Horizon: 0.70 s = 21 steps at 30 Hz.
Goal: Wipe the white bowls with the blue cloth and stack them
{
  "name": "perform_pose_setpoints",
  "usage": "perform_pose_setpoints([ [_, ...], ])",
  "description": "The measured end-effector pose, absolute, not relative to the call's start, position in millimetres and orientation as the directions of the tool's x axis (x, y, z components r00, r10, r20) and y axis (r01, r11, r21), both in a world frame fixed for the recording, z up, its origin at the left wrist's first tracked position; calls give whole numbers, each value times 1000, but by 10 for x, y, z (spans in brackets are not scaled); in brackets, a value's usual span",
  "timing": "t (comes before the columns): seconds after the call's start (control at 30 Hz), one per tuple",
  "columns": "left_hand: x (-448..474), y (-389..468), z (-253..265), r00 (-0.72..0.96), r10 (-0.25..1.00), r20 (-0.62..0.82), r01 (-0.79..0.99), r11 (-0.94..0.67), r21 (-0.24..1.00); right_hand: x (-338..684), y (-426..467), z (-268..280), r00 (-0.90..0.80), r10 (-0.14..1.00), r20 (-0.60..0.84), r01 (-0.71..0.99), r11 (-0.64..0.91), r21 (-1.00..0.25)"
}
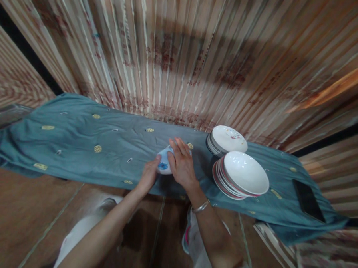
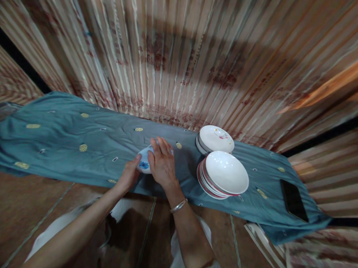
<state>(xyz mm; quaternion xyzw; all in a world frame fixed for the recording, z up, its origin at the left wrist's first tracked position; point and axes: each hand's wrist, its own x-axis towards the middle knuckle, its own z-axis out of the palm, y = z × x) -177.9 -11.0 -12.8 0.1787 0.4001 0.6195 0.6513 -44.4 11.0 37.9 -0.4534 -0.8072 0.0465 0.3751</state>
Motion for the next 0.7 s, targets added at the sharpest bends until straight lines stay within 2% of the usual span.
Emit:
perform_pose_setpoints([
  [0.1, -1754, -110, -89, -129, 964, -233, -570, 120, 813, -368, 221, 370, -231, 811, 537, 640, 542, -544],
  [0.27, -1743, -101, -55, -124, 956, -267, -574, 150, 805, -294, 390, 275, -95, 877, 470, 509, 449, -735],
  [0.43, -1772, -96, -96, -135, 957, -256, -554, 141, 821, -252, 511, 111, 45, 953, 300, 330, 269, -905],
  [0.6, -1780, -87, -101, -143, 969, -203, -506, 105, 856, -281, 561, -56, 157, 982, 106, 67, 97, -993],
  [0.7, -1760, -79, -20, -168, 956, -241, -577, 103, 810, -364, 545, -130, 233, 972, -27, -31, -21, -999],
])
